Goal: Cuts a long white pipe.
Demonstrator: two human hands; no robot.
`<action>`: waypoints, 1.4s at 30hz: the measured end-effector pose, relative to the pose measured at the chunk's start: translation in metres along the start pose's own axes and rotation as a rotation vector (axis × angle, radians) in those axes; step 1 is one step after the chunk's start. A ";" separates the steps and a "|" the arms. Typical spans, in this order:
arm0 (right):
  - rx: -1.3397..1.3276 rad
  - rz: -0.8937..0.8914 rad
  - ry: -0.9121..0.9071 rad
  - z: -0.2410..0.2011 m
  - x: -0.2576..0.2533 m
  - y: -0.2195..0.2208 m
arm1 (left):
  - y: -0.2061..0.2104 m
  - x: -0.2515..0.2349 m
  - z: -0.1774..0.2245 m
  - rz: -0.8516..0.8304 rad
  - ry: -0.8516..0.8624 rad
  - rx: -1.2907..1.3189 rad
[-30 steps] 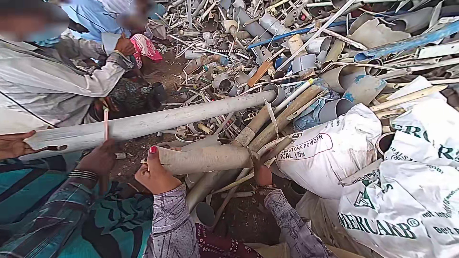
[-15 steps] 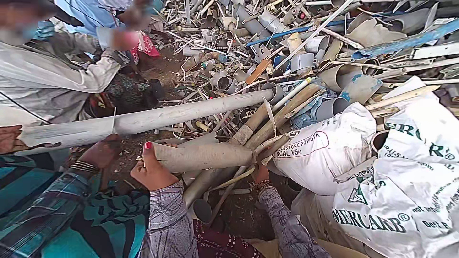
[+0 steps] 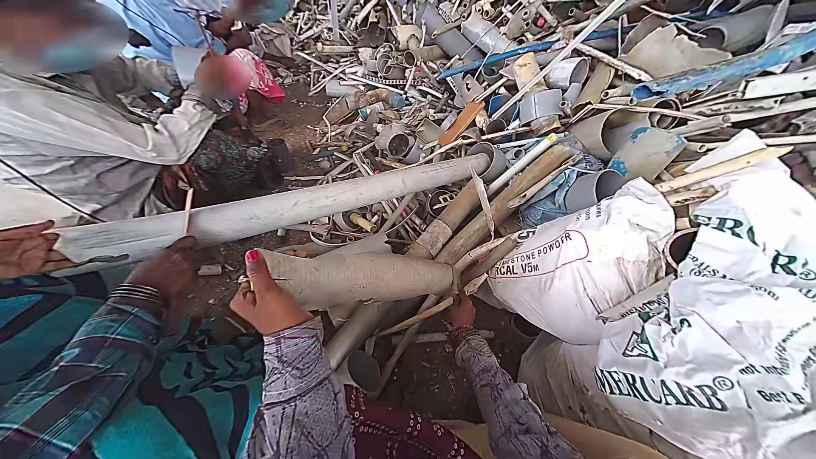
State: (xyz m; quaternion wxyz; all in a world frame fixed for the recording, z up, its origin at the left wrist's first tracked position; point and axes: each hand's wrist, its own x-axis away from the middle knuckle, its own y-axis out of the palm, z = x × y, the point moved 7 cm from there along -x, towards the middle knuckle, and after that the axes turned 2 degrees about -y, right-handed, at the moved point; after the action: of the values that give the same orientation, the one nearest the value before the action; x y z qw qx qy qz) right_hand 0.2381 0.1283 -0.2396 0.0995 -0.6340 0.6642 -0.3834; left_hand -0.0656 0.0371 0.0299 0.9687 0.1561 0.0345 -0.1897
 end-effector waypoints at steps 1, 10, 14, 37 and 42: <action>0.025 -0.034 0.030 0.003 -0.006 -0.002 | 0.002 0.000 0.001 -0.012 0.010 0.009; 0.115 -0.107 -0.080 -0.026 -0.007 -0.015 | 0.005 0.000 0.007 -0.002 0.040 0.011; 0.121 -0.137 -0.002 -0.011 -0.017 -0.016 | 0.002 0.001 0.002 -0.014 0.013 0.024; -0.024 -0.006 -0.118 -0.068 0.056 0.015 | -0.003 -0.013 -0.009 -0.064 -0.082 -0.038; -0.279 0.138 -0.704 -0.173 0.161 0.029 | -0.003 -0.015 -0.012 -0.133 -0.157 -0.041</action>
State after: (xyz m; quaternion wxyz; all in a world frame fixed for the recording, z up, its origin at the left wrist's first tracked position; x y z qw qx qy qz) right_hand 0.0801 0.0439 -0.0826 0.2601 -0.6880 0.6763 -0.0405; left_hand -0.0804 0.0439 0.0195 0.9568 0.1182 -0.0275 -0.2643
